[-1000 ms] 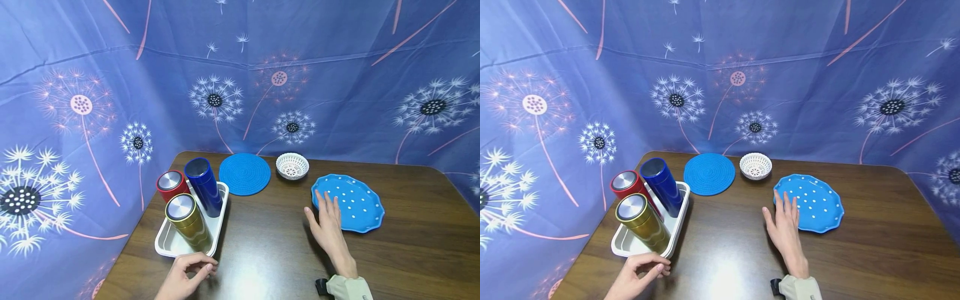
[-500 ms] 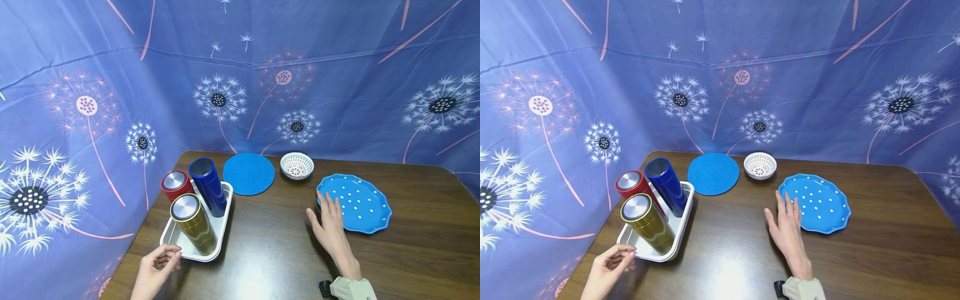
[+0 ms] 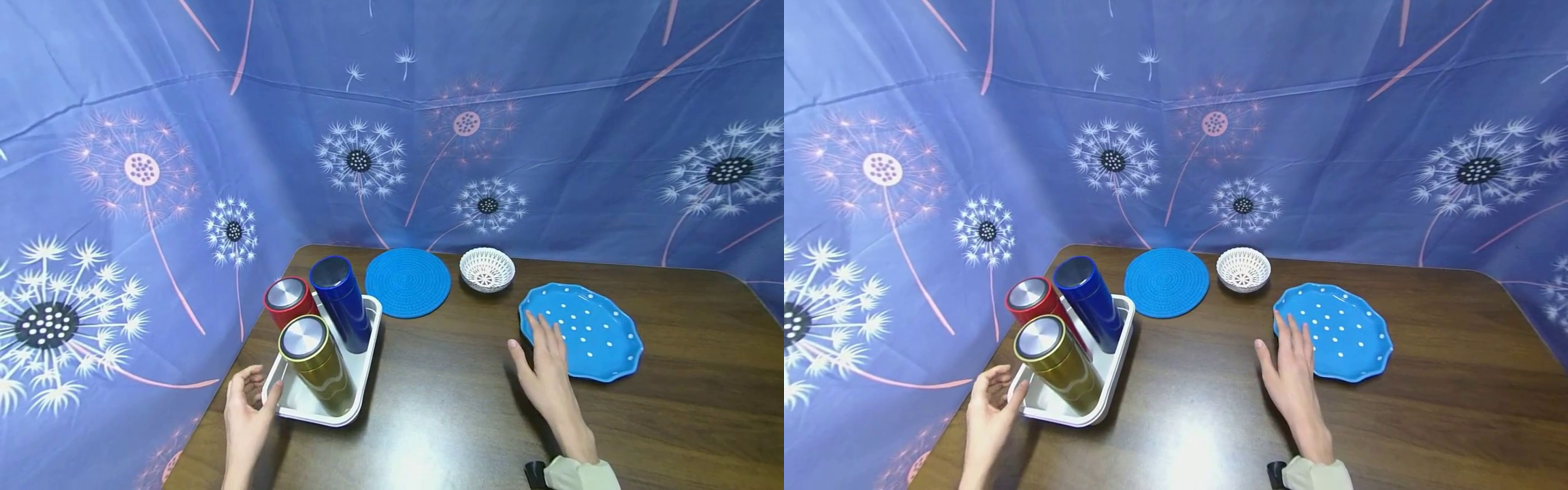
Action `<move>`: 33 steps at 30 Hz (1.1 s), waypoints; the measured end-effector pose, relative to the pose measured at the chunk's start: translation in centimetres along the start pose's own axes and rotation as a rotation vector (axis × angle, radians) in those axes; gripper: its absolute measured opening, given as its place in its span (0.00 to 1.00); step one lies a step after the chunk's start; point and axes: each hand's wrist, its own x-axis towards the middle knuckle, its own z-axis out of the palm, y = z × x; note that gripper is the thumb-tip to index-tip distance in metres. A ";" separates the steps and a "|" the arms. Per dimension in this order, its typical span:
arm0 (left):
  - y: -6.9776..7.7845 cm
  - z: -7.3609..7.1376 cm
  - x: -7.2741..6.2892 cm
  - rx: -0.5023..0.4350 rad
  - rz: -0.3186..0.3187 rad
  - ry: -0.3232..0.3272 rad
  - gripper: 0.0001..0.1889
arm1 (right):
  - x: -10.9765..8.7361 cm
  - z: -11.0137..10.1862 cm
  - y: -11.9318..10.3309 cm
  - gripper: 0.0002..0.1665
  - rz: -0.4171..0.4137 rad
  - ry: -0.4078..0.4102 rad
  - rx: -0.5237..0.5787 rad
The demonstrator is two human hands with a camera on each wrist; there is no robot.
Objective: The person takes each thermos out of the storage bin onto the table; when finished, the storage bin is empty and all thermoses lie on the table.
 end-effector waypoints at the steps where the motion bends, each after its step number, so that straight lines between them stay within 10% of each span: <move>1: 0.0 0.2 0.1 0.004 -0.007 -0.021 0.21 | 0.0 0.0 0.0 0.38 -0.005 0.005 0.008; 12: 0.1 0.8 0.8 -0.005 -0.200 -0.107 0.26 | 0.0 -0.4 -0.2 0.41 0.051 0.003 0.124; 33: -0.3 1.3 0.7 -0.046 -0.241 -0.064 0.25 | 2.9 5.0 -3.8 0.55 0.004 -0.119 0.466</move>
